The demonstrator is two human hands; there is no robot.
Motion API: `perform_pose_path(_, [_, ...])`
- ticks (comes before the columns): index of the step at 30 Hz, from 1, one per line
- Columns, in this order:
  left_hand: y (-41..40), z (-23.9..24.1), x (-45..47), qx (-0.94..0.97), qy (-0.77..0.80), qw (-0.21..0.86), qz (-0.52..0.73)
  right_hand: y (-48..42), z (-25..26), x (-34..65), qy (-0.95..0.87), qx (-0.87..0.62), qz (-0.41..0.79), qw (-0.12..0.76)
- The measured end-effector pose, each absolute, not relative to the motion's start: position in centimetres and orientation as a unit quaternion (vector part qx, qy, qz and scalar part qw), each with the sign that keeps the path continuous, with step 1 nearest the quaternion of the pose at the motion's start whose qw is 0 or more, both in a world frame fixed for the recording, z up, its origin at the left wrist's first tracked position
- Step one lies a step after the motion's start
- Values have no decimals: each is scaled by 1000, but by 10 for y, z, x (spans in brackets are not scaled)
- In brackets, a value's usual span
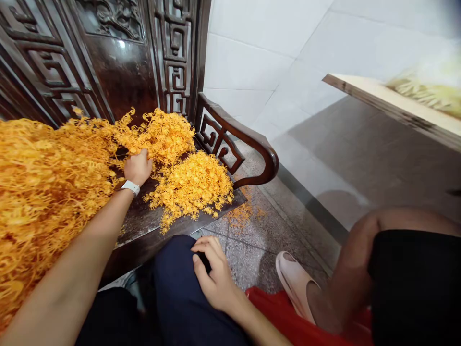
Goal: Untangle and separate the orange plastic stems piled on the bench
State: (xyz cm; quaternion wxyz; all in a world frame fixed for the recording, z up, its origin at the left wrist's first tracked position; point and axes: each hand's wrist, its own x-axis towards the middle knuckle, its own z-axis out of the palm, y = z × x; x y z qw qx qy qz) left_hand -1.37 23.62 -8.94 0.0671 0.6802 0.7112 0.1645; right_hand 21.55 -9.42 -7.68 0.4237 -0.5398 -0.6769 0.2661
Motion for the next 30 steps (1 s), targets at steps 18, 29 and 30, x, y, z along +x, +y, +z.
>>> perform_pose_path(18, [257, -87, -26, 590, 756, 142, 244, 308, -61, 177, -758, -629, 66, 162])
perform_pose_path(29, [277, -67, 19, 682, 665, 151, 264, 329, -76, 151, -787, -597, 131, 82])
perform_pose_path(30, [281, -70, 18, 680, 662, 168, 268, 331, -79, 152, -783, -601, 135, 86])
